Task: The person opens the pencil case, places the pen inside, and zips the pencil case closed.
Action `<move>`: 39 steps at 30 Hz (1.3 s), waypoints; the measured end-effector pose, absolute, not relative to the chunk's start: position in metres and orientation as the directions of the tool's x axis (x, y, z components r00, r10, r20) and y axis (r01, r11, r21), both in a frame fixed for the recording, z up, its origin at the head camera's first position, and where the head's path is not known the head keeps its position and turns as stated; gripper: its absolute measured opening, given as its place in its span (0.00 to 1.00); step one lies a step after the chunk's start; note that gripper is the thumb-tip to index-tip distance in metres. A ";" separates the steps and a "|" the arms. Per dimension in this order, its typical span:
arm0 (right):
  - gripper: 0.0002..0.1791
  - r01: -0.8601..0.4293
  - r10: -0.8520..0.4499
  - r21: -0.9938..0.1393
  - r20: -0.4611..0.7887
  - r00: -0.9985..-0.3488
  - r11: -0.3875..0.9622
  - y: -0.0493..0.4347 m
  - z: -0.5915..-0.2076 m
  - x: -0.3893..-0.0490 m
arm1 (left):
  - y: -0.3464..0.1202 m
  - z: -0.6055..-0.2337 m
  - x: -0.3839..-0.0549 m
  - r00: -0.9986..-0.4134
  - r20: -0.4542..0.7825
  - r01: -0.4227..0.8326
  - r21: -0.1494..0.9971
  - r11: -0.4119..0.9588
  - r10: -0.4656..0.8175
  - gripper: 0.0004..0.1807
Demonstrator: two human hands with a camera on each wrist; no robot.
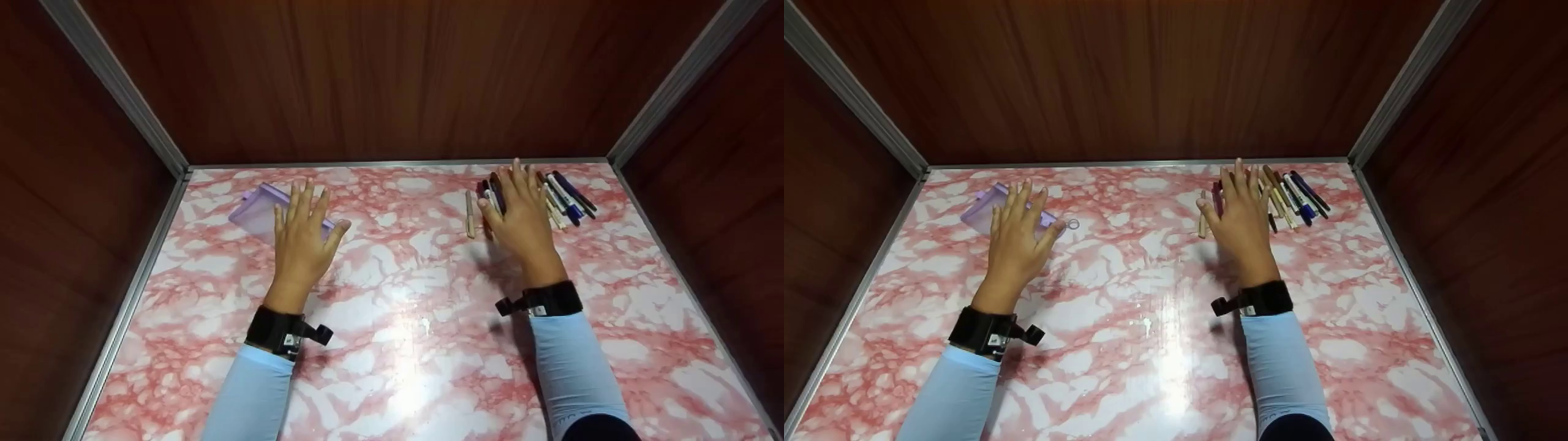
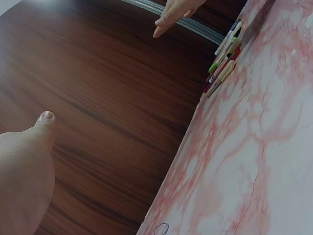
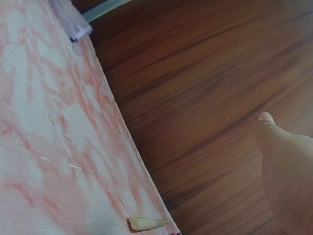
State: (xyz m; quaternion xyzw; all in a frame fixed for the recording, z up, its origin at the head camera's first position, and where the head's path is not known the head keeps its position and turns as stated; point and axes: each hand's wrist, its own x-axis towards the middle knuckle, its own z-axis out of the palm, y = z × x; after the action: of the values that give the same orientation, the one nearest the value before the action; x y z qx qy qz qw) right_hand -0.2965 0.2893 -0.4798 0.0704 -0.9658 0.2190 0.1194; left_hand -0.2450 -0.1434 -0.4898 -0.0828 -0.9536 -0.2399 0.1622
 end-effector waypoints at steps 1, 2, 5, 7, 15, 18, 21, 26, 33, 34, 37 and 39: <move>0.48 -0.184 -0.082 -0.407 0.255 -0.963 0.895 0.290 -0.480 -0.297 | -0.143 -0.491 -0.245 -0.934 0.346 0.236 0.431 0.871 0.082 0.45; 0.48 -0.181 -0.081 -0.407 0.250 -0.965 0.895 0.290 -0.480 -0.298 | -0.143 -0.492 -0.245 -0.935 0.343 0.239 0.433 0.869 0.086 0.45; 0.48 -0.165 -0.073 -0.405 0.234 -0.969 0.899 0.293 -0.481 -0.300 | -0.141 -0.494 -0.244 -0.938 0.331 0.246 0.432 0.867 0.101 0.45; 0.48 -0.155 -0.063 -0.410 0.230 -0.971 0.899 0.296 -0.483 -0.301 | -0.138 -0.495 -0.245 -0.938 0.326 0.256 0.427 0.867 0.117 0.45; 0.48 -0.145 -0.054 -0.412 0.223 -0.973 0.900 0.304 -0.492 -0.308 | -0.132 -0.498 -0.249 -0.939 0.305 0.277 0.402 0.873 0.157 0.45; 0.47 -0.130 -0.046 -0.417 0.206 -0.978 0.900 0.309 -0.495 -0.308 | -0.134 -0.498 -0.248 -0.942 0.296 0.276 0.405 0.872 0.160 0.44; 0.47 -0.118 -0.036 -0.427 0.195 -0.980 0.896 0.317 -0.496 -0.308 | -0.138 -0.497 -0.248 -0.942 0.300 0.271 0.418 0.867 0.150 0.43; 0.45 -0.075 -0.003 -0.450 0.158 -0.987 0.890 0.340 -0.493 -0.311 | -0.146 -0.498 -0.251 -0.950 0.288 0.246 0.454 0.856 0.120 0.43; 0.49 0.030 0.061 -0.427 0.058 -0.996 0.904 0.377 -0.494 -0.327 | -0.165 -0.508 -0.261 -0.964 0.261 0.179 0.491 0.852 0.052 0.43; 0.50 0.048 0.073 -0.427 0.042 -0.996 0.903 0.382 -0.495 -0.330 | -0.168 -0.511 -0.263 -0.965 0.259 0.165 0.499 0.851 0.036 0.43; 0.53 0.095 0.104 -0.419 0.000 -0.995 0.903 0.395 -0.499 -0.337 | -0.176 -0.520 -0.272 -0.971 0.241 0.116 0.512 0.851 -0.013 0.44; 0.56 0.116 0.116 -0.416 -0.025 -0.993 0.902 0.403 -0.500 -0.341 | -0.180 -0.525 -0.279 -0.976 0.217 0.085 0.497 0.864 -0.029 0.44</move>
State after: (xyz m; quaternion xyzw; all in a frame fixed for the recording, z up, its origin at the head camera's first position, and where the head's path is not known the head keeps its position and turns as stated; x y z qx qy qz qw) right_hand -0.3408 0.4027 -0.5003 -0.0595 -0.9752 0.2134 0.0002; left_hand -0.2787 -0.1801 -0.5251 -0.0147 -0.9591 -0.2608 0.1094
